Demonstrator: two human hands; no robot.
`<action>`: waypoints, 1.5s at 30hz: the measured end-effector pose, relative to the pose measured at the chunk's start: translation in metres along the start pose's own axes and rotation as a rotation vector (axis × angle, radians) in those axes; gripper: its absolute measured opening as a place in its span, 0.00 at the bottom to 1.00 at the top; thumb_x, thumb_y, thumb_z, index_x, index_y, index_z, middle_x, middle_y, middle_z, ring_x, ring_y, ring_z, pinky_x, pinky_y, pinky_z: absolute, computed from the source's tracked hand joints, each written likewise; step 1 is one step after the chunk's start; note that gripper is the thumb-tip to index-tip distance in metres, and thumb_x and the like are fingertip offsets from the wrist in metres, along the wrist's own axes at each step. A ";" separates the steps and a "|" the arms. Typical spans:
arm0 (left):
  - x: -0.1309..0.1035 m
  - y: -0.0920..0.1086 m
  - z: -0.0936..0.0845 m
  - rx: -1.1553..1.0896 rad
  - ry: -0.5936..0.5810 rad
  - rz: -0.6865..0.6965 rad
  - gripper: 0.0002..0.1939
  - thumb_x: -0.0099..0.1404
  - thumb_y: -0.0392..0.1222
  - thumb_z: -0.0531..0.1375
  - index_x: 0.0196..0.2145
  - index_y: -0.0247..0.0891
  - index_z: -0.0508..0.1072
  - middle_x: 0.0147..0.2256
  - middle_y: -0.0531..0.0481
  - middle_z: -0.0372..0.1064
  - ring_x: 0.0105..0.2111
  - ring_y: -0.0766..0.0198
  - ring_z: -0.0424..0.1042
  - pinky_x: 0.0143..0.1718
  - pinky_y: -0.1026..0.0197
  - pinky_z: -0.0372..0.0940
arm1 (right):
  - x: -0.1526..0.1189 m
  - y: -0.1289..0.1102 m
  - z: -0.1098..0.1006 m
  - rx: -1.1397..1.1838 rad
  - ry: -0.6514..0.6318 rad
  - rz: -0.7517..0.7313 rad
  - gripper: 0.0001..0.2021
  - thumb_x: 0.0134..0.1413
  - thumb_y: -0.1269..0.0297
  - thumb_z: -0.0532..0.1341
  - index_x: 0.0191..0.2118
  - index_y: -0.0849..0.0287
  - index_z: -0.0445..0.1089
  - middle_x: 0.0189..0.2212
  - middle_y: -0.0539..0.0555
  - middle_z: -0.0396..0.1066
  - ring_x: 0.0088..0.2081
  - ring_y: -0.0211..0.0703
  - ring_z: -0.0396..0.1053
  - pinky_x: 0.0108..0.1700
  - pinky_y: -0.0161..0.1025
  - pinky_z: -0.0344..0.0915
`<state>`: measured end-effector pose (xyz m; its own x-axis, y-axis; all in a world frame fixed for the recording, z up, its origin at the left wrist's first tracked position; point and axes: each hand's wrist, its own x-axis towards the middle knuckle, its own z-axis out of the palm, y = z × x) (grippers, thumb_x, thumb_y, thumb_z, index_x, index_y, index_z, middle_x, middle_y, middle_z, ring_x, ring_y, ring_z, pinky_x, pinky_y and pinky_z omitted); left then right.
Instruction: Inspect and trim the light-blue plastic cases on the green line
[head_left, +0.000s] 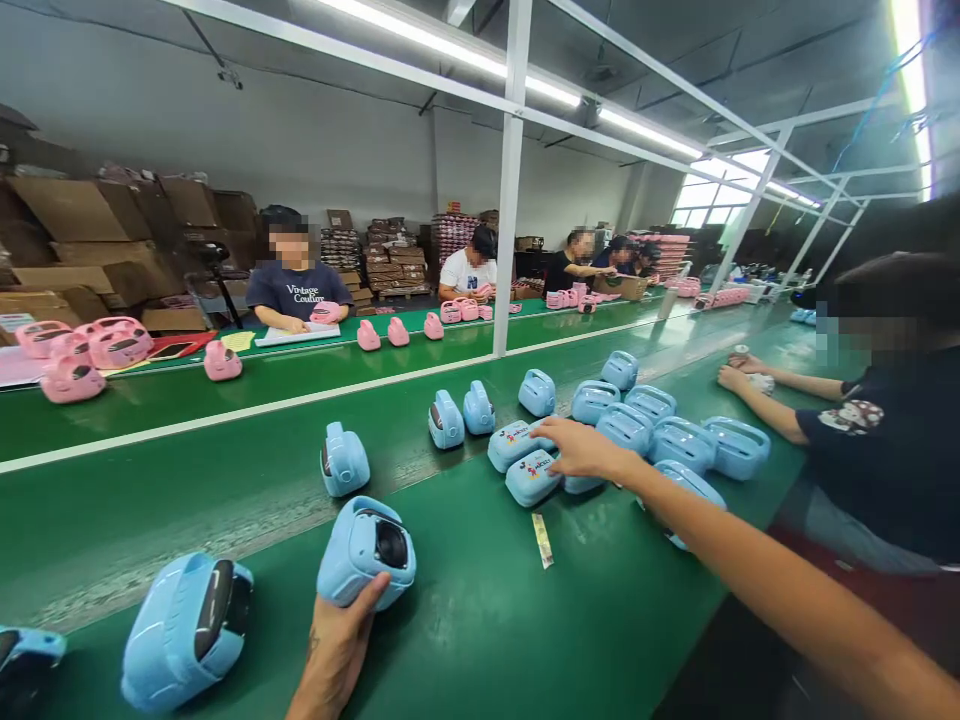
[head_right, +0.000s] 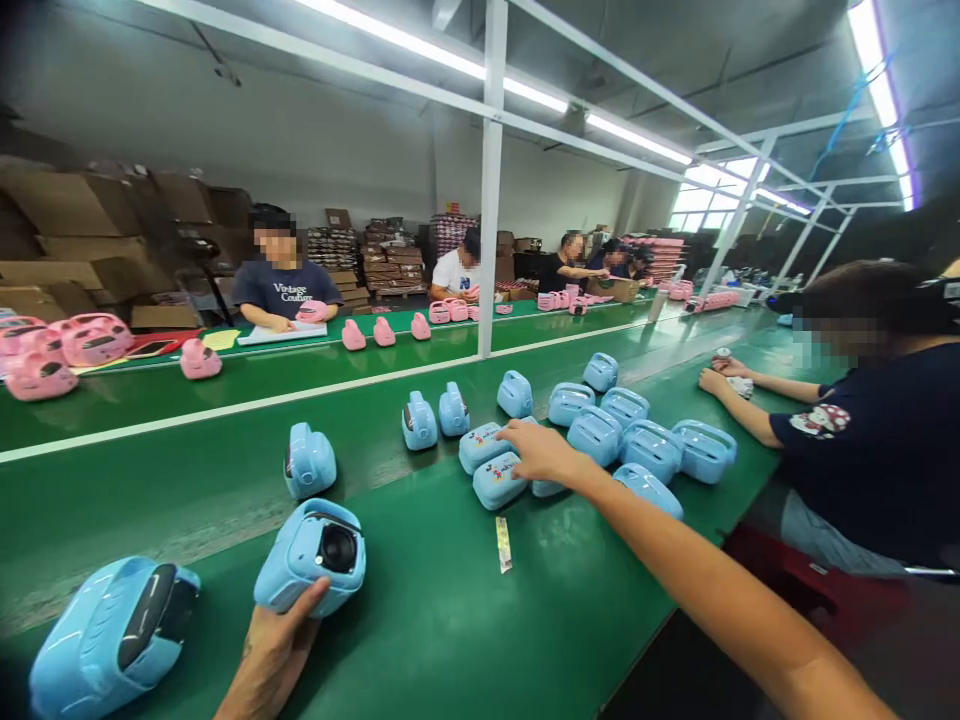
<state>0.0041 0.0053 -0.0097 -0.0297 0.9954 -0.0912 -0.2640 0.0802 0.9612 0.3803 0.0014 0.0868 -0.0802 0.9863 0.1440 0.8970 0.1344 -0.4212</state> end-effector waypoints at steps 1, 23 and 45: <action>0.001 0.000 0.001 -0.028 0.018 -0.022 0.39 0.36 0.53 0.78 0.48 0.43 0.75 0.45 0.49 0.79 0.52 0.48 0.76 0.54 0.53 0.72 | -0.008 0.019 -0.008 -0.076 -0.019 0.040 0.31 0.26 0.78 0.76 0.45 0.56 0.76 0.47 0.61 0.75 0.52 0.65 0.72 0.51 0.52 0.69; -0.005 0.001 0.003 -0.039 -0.018 -0.003 0.41 0.36 0.52 0.79 0.49 0.41 0.77 0.44 0.47 0.80 0.54 0.47 0.74 0.55 0.57 0.70 | -0.024 0.089 -0.033 -0.059 -0.183 0.106 0.27 0.30 0.70 0.68 0.44 0.59 0.66 0.42 0.60 0.72 0.44 0.58 0.70 0.48 0.47 0.64; -0.023 0.000 0.000 -0.247 -0.027 -0.098 0.35 0.36 0.50 0.79 0.42 0.33 0.80 0.37 0.42 0.81 0.37 0.51 0.78 0.42 0.54 0.73 | -0.024 -0.161 0.143 0.776 -0.022 -0.138 0.33 0.49 0.59 0.70 0.62 0.54 0.68 0.50 0.57 0.72 0.47 0.51 0.73 0.54 0.52 0.70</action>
<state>0.0046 -0.0175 -0.0073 0.0330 0.9848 -0.1707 -0.4916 0.1647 0.8551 0.1755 -0.0304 0.0231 -0.1845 0.9563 0.2267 0.3195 0.2765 -0.9064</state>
